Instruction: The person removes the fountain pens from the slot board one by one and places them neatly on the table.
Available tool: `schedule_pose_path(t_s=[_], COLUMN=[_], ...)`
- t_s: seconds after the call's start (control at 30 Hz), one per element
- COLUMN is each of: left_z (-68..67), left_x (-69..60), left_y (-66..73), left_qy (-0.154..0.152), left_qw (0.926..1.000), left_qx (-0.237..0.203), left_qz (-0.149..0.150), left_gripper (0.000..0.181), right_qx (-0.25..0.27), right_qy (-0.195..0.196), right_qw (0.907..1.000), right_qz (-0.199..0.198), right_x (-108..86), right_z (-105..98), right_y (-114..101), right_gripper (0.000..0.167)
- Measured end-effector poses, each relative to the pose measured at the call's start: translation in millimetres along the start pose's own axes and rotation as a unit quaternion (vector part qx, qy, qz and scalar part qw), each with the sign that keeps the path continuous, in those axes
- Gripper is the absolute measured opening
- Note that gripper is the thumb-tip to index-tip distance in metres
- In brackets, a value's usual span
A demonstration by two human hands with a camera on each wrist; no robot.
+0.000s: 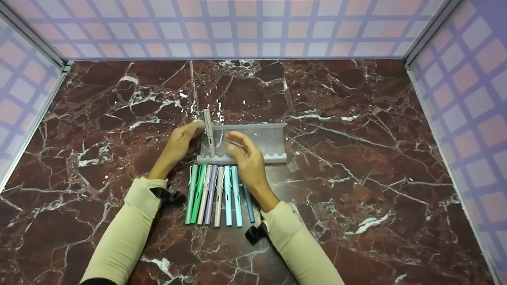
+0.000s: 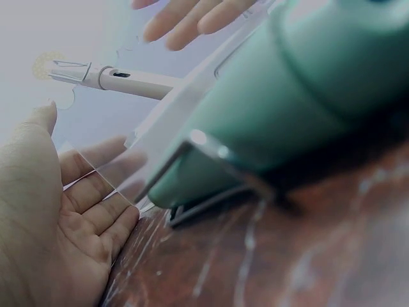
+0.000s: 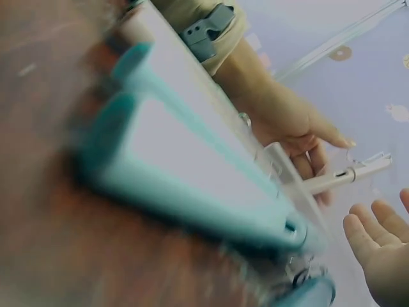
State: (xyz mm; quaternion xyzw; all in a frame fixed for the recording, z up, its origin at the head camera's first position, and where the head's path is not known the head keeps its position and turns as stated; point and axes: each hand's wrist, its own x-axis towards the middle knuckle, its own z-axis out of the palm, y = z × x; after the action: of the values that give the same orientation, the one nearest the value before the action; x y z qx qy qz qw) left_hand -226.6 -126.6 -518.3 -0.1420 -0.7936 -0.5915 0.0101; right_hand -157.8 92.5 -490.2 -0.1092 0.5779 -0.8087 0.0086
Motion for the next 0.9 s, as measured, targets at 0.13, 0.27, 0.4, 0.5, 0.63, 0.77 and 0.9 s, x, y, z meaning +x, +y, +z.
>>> schedule_pose_path(t_s=[0.13,0.27,0.4,0.5,0.63,0.77,0.9], left_z=[0.3,-0.1,-1.4,-1.2,-1.3,-1.8,-2.0], left_x=[1.5,1.3,0.3,0.6,0.5,0.0,0.1], left_y=[-0.7,-0.4,0.4,1.5,2.1,1.2,-0.1], left_qy=[-0.004,-0.006,-0.008,-0.009,-0.01,-0.009,-0.011], left_qw=[1.0,1.0,0.9999,0.9998,0.9998,0.9997,0.9998], left_qx=[0.0,0.004,0.005,0.007,0.009,0.007,0.012], left_qz=[-0.001,-0.005,-0.011,-0.014,-0.018,-0.023,-0.013], left_gripper=[0.034,0.035,0.036,0.036,0.036,0.037,0.037], right_qx=[-0.009,-0.039,-0.106,-0.169,-0.24,-0.261,-0.282], right_qy=[0.007,-0.01,-0.042,-0.07,-0.111,-0.147,-0.17], right_qw=[0.9998,0.999,0.9931,0.9824,0.9631,0.9516,0.9403], right_qz=[0.015,0.019,0.028,0.036,0.051,0.07,0.084], right_x=[5.4,7.6,6.3,6.0,7.1,8.1,8.8], right_z=[7.8,14.5,18.0,17.2,14.1,11.1,9.6], right_y=[-1.8,0.3,4.5,5.9,4.6,1.4,-1.0], right_gripper=[0.04,0.041,0.038,0.034,0.035,0.042,0.046])
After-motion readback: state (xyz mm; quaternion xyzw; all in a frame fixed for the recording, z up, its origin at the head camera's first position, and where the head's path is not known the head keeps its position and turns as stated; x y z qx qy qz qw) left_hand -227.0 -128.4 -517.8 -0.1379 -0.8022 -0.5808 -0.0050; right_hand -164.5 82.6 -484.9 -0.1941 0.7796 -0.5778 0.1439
